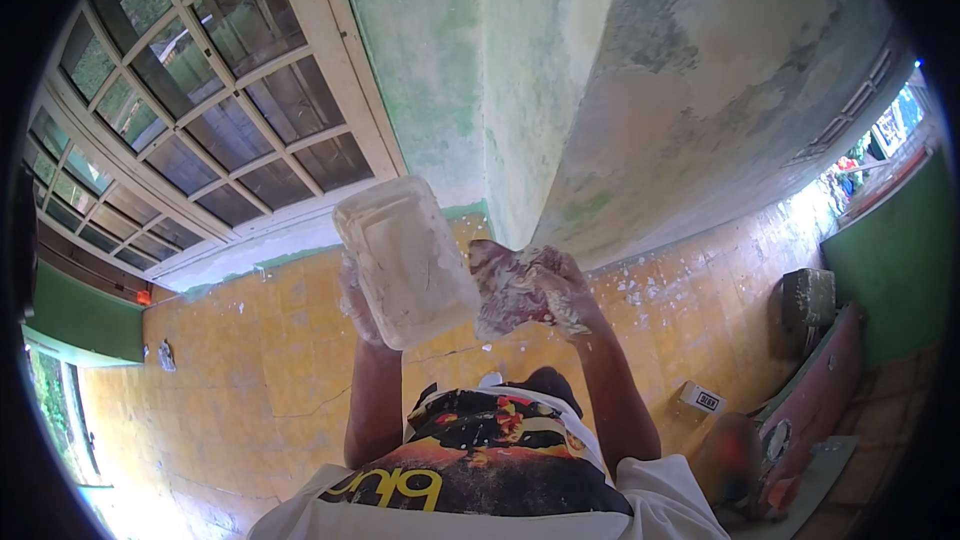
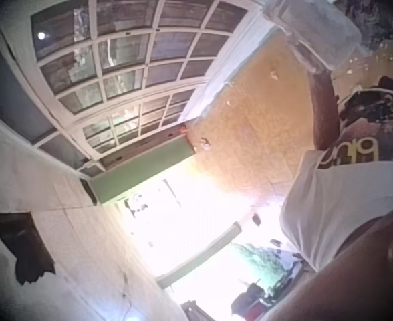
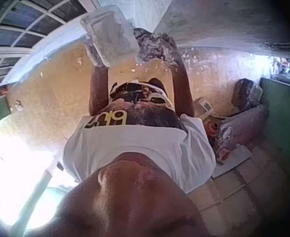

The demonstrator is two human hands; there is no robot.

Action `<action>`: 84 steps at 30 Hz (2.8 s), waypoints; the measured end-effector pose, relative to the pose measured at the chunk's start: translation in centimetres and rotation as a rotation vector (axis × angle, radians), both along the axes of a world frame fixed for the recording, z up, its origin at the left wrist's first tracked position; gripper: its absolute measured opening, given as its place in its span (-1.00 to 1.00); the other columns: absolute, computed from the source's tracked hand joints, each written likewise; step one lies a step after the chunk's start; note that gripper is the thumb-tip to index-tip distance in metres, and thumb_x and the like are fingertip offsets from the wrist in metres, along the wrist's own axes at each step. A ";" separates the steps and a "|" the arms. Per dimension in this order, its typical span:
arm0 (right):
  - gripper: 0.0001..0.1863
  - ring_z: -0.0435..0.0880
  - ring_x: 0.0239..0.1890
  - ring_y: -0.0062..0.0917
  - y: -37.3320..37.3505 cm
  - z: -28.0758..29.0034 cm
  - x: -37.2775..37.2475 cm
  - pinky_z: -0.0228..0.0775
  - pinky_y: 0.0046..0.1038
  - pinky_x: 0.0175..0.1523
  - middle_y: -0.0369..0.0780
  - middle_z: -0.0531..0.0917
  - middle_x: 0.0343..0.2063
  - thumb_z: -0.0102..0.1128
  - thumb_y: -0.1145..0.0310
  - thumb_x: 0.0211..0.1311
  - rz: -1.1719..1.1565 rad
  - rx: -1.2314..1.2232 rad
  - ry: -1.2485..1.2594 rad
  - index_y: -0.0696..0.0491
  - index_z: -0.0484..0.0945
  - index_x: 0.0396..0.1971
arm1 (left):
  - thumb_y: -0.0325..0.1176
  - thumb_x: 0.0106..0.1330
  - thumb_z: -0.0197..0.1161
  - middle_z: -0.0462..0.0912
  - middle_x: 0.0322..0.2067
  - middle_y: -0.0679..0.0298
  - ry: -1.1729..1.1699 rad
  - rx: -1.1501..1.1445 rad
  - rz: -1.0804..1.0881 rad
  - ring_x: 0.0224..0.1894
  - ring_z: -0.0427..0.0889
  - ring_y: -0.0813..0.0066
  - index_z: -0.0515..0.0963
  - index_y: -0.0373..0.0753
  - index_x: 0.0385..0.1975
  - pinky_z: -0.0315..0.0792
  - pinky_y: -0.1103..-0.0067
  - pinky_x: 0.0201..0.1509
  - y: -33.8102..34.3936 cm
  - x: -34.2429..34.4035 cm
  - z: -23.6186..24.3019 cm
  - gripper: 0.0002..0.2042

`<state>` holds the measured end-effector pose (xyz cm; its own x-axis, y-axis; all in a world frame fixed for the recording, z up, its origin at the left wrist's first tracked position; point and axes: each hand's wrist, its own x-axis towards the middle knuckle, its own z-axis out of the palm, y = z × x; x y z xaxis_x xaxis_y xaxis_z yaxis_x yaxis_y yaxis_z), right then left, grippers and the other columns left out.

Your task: The person patches a wall with putty from a container, applying it with a trowel.

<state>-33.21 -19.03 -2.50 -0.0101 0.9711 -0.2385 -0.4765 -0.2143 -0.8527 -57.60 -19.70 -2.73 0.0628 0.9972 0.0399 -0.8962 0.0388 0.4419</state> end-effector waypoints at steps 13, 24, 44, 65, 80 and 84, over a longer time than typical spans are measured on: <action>-0.58 0.67 -0.10 -0.48 4.4 -4.5 -2.9 0.55 -0.39 0.01 -0.16 0.64 -0.12 0.21 0.52 0.20 0.223 -0.027 0.082 0.18 0.44 0.08 | 0.15 0.34 0.14 0.42 0.24 0.05 0.134 -0.134 0.058 0.22 0.48 0.16 0.21 -0.28 0.35 0.42 0.22 0.28 2.0 -3.2 -2.2 -0.25; -0.57 0.69 -0.13 -0.47 15.3 -6.5 -8.0 0.61 -0.38 -0.07 -0.16 0.61 -0.12 0.21 0.49 0.23 0.233 -0.137 0.035 0.17 0.38 0.09 | 0.09 0.37 0.11 0.43 0.23 0.04 0.088 -0.109 0.248 0.20 0.51 0.13 0.22 -0.24 0.35 0.47 0.21 0.25 9.1 -10.0 -2.7 -0.32; -0.65 0.71 -0.17 -0.48 24.1 -4.9 -15.0 0.65 -0.39 -0.06 -0.20 0.62 -0.15 0.18 0.52 0.20 -0.056 -0.151 0.076 0.16 0.44 0.01 | 0.07 0.37 0.12 0.46 0.21 0.05 0.131 -0.211 -0.030 0.21 0.50 0.14 0.26 -0.28 0.33 0.42 0.24 0.28 25.6 -17.9 -3.9 -0.33; -0.71 0.73 -0.22 -0.47 28.2 -2.3 -18.2 0.66 -0.40 -0.11 -0.16 0.68 -0.21 0.20 0.48 0.21 -0.077 0.072 0.048 0.20 0.51 -0.06 | 0.05 0.37 0.14 0.49 0.20 0.08 0.021 -0.198 -0.091 0.18 0.53 0.17 0.29 -0.25 0.32 0.46 0.24 0.25 30.2 -19.6 -3.1 -0.36; -0.75 0.69 -0.34 -0.20 37.1 7.6 -14.1 0.51 -0.26 -0.15 -0.13 0.71 -0.27 0.24 0.27 0.16 0.512 0.611 -1.437 0.09 0.68 -0.23 | 0.04 0.26 0.31 0.45 0.17 0.08 0.444 -0.048 -0.161 0.17 0.50 0.27 0.19 -0.31 0.35 0.39 0.30 0.27 37.1 -13.3 -3.2 -0.22; -0.76 0.68 -0.24 -0.20 38.4 5.5 -14.1 0.46 -0.17 -0.06 -0.14 0.70 -0.28 0.24 0.23 0.18 0.476 0.769 -1.468 0.07 0.65 -0.26 | 0.03 0.19 0.39 0.47 0.13 0.12 0.595 -0.090 -0.131 0.12 0.49 0.33 0.22 -0.34 0.33 0.36 0.37 0.26 38.4 -12.0 -1.8 -0.18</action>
